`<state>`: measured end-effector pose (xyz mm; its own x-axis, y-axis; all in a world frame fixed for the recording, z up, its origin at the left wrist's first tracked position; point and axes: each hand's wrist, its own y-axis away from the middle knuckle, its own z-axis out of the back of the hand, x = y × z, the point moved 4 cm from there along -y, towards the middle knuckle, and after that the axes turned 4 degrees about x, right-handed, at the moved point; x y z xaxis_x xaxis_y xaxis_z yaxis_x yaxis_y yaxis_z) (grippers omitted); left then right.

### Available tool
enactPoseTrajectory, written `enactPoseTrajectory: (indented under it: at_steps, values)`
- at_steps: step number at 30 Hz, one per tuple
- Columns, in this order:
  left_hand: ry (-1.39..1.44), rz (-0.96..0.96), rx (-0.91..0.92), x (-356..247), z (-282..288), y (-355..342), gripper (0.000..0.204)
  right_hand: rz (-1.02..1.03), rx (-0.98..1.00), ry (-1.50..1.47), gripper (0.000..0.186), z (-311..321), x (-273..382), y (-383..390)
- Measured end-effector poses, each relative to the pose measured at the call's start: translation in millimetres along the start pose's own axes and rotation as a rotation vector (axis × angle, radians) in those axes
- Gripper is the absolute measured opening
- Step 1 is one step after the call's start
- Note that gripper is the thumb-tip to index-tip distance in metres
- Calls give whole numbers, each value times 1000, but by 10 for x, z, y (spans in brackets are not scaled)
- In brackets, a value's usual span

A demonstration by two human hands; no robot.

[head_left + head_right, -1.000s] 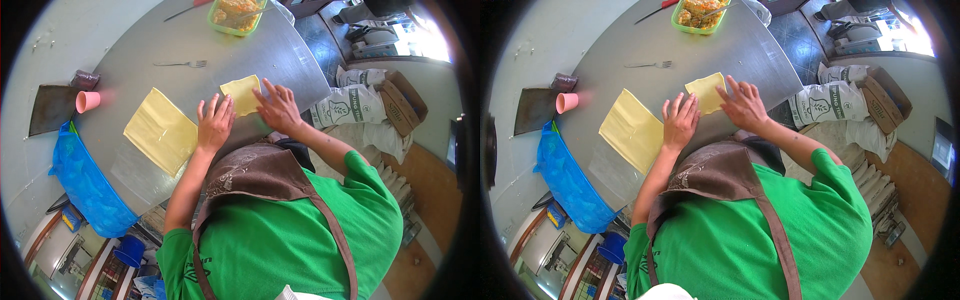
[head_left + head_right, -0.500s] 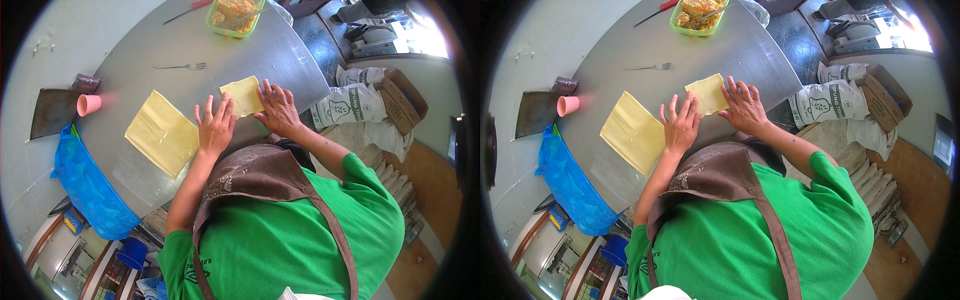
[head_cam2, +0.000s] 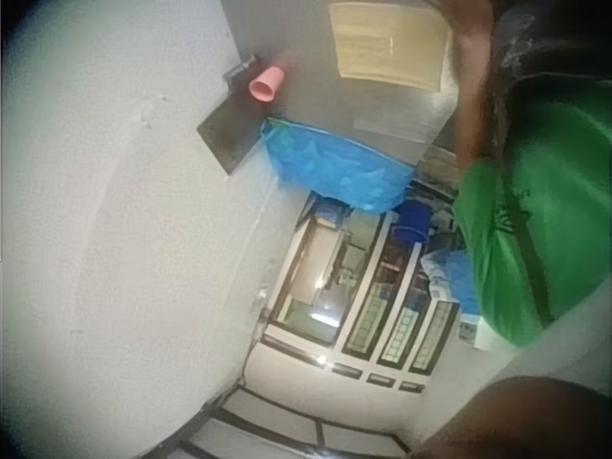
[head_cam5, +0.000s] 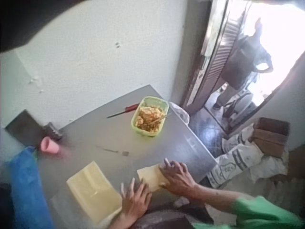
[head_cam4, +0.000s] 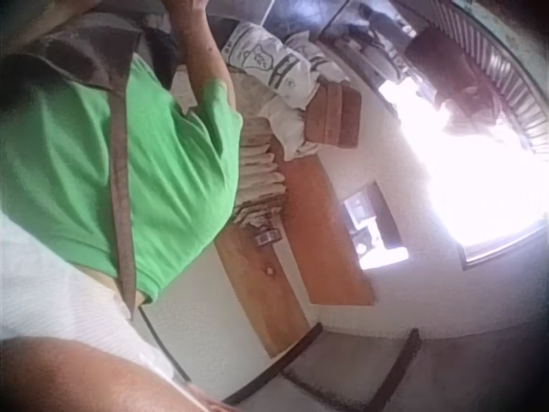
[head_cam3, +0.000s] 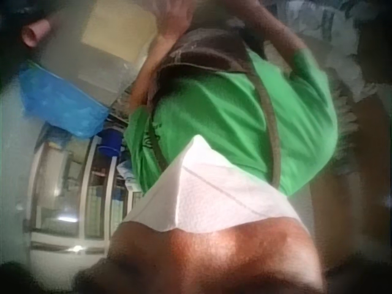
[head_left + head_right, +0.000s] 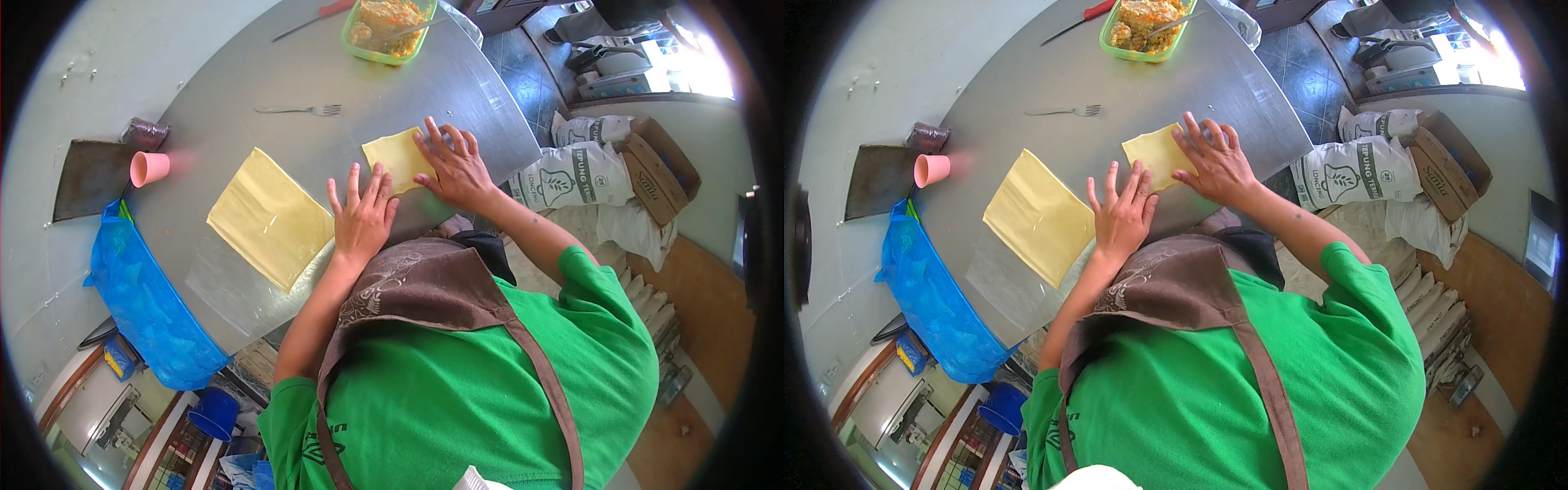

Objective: Prepare pastries by filling square dough pieces with a corn and cheese mixture, folding them into triangles, and sealing the edges with a fork.

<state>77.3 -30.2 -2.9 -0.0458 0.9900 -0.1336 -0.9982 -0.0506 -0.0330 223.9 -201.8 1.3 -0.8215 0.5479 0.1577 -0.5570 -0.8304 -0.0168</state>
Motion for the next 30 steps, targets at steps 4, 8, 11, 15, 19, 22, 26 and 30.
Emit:
enactPoseTrajectory:
  at_steps: [4,8,11,15,19,22,26,30]
  values:
    - [89,-97,-20,-64,82,21,48,46,41,-31,72,9,-40,94]
    - [83,-148,83,-66,28,40,50,179,167,-52,69,-49,40,425]
    - [122,-219,49,-106,69,47,55,196,136,-65,69,27,127,457]
    - [155,-210,98,-71,-74,143,62,240,110,-100,65,-56,232,430]
    - [281,-97,-34,-48,137,167,63,151,-66,-188,45,286,291,44]
    - [282,46,-80,-69,469,265,58,128,-123,-282,33,511,460,-497]
    - [583,202,-139,317,876,839,46,-46,-183,-425,27,801,347,-949]
    - [1166,630,-560,1042,2859,1259,44,-493,-170,-475,43,1100,-533,-928]
